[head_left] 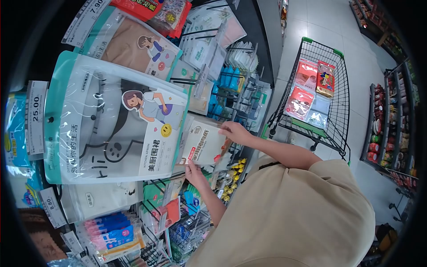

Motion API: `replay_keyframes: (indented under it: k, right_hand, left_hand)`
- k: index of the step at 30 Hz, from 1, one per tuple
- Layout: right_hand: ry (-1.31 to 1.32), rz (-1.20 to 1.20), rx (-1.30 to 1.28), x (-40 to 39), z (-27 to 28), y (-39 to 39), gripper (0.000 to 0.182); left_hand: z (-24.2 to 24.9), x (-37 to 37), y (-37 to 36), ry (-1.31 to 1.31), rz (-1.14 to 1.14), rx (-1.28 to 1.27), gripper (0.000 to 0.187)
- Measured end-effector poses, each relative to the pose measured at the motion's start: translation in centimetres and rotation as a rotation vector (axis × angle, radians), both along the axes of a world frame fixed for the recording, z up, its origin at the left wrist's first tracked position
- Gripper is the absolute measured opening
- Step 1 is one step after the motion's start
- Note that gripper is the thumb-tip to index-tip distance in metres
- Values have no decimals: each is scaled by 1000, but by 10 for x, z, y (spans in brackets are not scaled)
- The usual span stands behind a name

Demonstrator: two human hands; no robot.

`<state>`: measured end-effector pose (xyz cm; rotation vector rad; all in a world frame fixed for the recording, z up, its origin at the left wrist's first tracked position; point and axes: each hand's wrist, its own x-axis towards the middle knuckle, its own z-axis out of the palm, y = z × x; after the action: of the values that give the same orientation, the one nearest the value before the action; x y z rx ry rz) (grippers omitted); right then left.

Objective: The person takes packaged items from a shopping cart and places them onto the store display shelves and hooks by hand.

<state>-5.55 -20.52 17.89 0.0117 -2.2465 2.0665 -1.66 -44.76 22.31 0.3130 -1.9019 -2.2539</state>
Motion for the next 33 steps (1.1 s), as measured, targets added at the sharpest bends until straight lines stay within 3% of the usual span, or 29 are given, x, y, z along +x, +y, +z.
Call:
replay_keyframes:
  k: [10,16,18,24,33]
  right_hand:
    - [-40,-87,67,2,-17,11,29]
    - [-32,-145,165,10,-48,31,33]
    - [-45,-147,142,15,-54,39,33]
    - [-122,-278,105,34,-76,83,30]
    - [-275,-542,53,110,-102,186,16]
  left_hand:
    - [-11,10,15,-71,-12,-96,30]
    - [-32,10,2,-148,-67,-316,35]
    - [-37,10,-9,-253,-156,-476,45]
    - [-37,7,-25,-559,-261,-602,55]
    - [-44,-17,59,-408,-604,-526,46]
